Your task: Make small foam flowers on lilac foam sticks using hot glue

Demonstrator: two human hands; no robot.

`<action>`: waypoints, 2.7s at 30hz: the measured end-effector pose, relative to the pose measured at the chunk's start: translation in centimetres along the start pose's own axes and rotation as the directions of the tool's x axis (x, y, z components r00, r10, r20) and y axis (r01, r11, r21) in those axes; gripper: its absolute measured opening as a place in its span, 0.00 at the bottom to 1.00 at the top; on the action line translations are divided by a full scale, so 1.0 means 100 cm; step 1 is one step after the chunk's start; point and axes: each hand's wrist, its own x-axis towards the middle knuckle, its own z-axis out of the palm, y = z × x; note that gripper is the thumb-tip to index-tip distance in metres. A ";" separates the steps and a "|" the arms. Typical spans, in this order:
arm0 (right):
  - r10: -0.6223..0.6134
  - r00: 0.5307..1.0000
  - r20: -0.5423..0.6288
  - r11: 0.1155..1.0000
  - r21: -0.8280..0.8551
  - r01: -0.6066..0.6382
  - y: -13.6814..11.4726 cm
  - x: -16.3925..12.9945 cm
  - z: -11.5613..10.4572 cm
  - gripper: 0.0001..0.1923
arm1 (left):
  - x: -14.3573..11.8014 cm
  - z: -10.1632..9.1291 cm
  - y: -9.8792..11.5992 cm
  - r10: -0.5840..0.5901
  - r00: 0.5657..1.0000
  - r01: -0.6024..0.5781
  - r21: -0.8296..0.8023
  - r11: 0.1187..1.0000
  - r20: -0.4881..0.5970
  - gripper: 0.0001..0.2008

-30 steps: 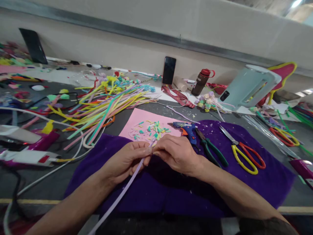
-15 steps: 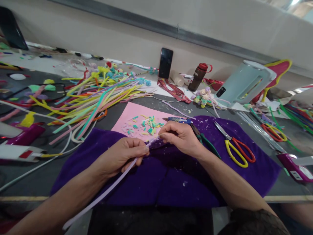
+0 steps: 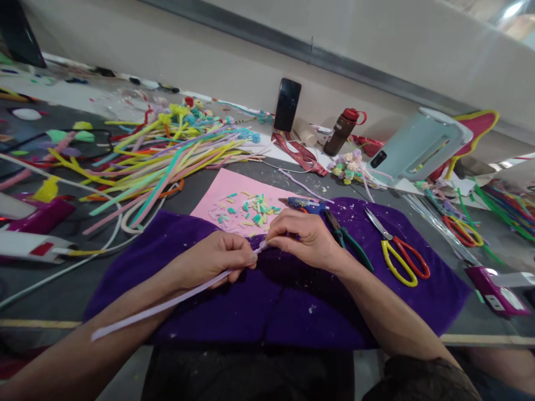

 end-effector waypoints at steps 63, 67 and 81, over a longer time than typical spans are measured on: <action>0.114 0.988 0.101 0.901 0.409 -0.146 0.011 -0.002 0.010 0.13 | -0.004 -0.005 0.002 -0.016 0.986 0.043 -0.161 0.986 0.167 0.09; 0.083 0.993 0.090 0.912 0.395 -0.112 0.012 -0.003 0.011 0.12 | -0.004 -0.005 0.002 -0.021 0.987 0.045 -0.150 0.988 0.157 0.09; 0.180 0.977 0.118 0.864 0.457 -0.214 0.011 -0.005 0.011 0.16 | -0.006 0.003 0.005 0.013 0.999 -0.010 -0.076 0.997 0.047 0.10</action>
